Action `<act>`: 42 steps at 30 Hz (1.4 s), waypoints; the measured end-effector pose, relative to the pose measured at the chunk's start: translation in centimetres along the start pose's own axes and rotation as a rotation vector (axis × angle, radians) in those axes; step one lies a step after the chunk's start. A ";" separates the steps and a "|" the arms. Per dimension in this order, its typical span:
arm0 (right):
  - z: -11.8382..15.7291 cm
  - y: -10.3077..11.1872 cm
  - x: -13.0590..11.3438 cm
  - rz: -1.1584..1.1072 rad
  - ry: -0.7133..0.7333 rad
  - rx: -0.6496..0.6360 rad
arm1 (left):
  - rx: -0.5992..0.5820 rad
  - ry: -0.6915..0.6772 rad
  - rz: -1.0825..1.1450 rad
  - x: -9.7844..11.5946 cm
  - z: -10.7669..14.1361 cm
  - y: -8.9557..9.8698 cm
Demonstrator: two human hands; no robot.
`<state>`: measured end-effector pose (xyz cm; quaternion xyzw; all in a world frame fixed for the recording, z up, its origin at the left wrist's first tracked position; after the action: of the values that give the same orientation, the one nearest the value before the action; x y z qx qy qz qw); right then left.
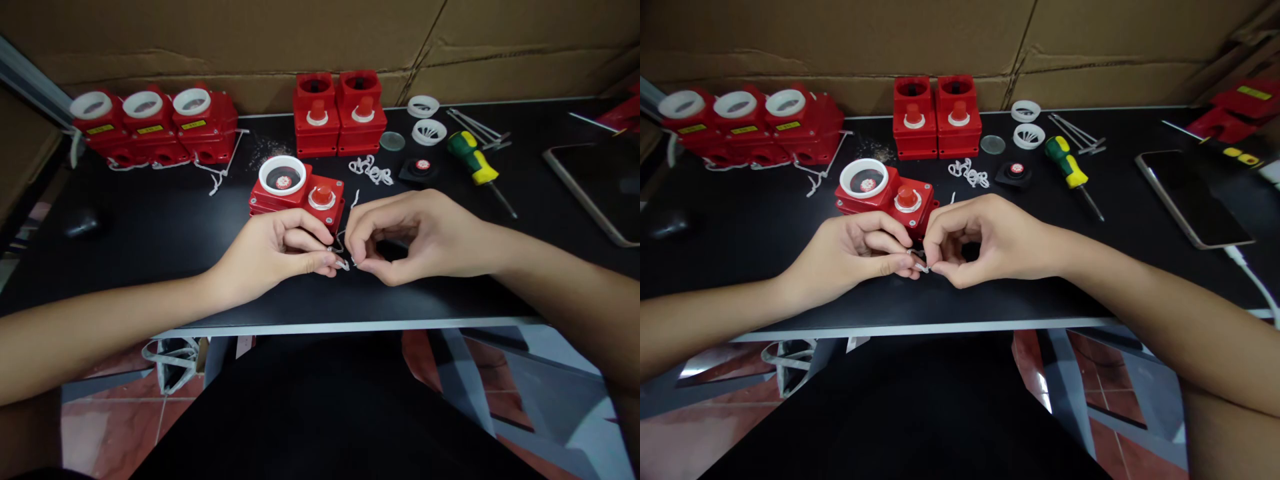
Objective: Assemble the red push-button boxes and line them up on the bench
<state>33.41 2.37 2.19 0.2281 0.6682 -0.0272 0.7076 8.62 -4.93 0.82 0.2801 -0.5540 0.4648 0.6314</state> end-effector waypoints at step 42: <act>-0.6 0.0 1.6 -0.015 0.135 -0.031 | -0.002 -0.057 -0.001 0.1 0.0 -0.1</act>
<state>33.02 2.99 0.61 0.2133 0.7164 -0.0067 0.6643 8.71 -4.90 0.96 0.2927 -0.5722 0.4556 0.6159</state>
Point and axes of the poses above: each hand's wrist, its own z-axis away from the middle knuckle, its own y-axis out of the back of the hand, x = y × z, the point moved 1 cm from there along -z, towards the middle knuckle, and after that the axes turned 7 degrees about -x, right-handed, at the moved point
